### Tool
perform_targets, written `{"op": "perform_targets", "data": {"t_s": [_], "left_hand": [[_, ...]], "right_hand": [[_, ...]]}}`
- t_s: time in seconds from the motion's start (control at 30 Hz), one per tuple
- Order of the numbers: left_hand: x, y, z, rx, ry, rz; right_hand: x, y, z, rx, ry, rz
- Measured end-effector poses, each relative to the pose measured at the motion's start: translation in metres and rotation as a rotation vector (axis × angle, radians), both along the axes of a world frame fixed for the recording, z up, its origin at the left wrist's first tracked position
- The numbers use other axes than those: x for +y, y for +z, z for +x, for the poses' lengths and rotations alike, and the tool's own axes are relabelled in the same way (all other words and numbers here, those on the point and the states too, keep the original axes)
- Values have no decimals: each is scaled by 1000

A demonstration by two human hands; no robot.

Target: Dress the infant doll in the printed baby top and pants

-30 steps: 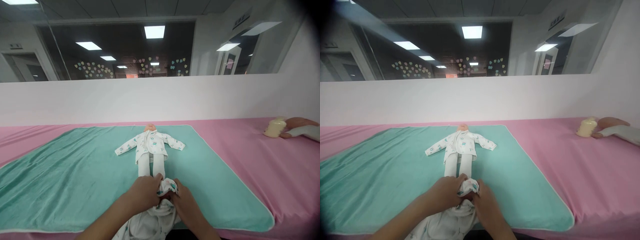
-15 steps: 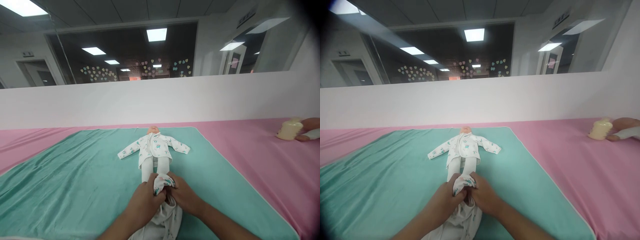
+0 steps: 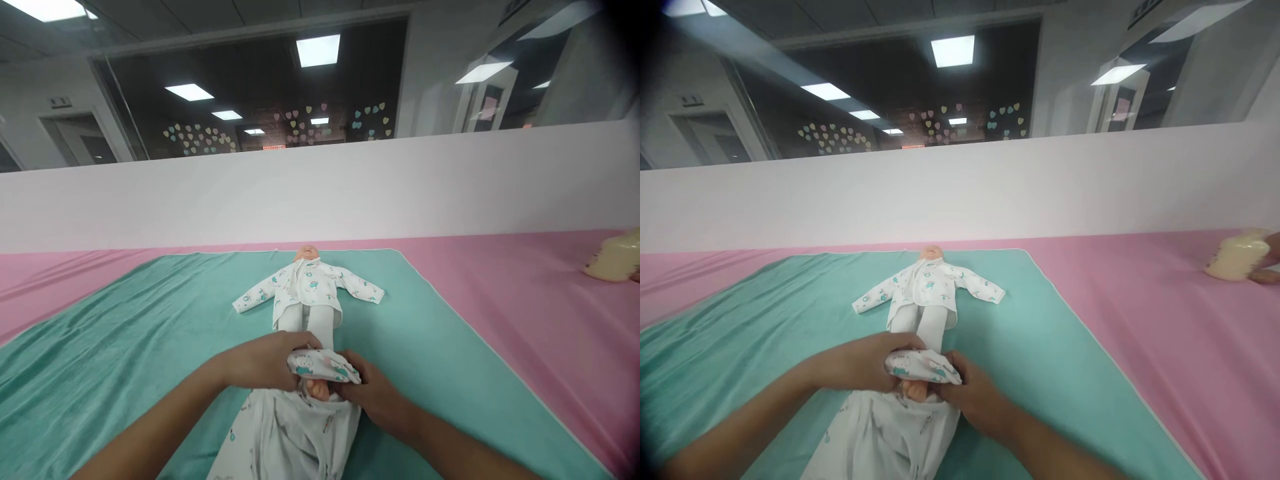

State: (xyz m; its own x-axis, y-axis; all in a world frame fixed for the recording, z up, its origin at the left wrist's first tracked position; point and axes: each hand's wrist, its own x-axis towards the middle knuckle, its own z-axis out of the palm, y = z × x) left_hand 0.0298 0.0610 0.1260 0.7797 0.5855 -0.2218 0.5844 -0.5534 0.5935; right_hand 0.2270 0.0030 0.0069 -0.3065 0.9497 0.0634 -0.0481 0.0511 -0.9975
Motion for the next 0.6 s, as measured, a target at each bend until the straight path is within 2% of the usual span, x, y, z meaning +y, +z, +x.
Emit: {"op": "perform_targets", "data": {"t_s": [0.07,0.17,0.27,0.33,0.47,0.53,0.6], "left_hand": [[8,-5,8,-7,-11,75],[7,-18,20,-78,39,184],[6,-23,23,-155,99,168],[13,-17,20,-214,111,44],[43,-10,9,-318,45,-357],[59,-16,3,-387,55,-478],[71,-27,-6,-447,91,-517]], "right_hand": [[2,3,1,149,42,-90],[2,6,2,233,13,-138],[3,7,3,250,-36,-146],[6,8,2,241,-37,-140],[16,10,2,199,-19,-127],[20,6,5,154,-97,-128],[21,-1,10,94,-180,-119]]}}
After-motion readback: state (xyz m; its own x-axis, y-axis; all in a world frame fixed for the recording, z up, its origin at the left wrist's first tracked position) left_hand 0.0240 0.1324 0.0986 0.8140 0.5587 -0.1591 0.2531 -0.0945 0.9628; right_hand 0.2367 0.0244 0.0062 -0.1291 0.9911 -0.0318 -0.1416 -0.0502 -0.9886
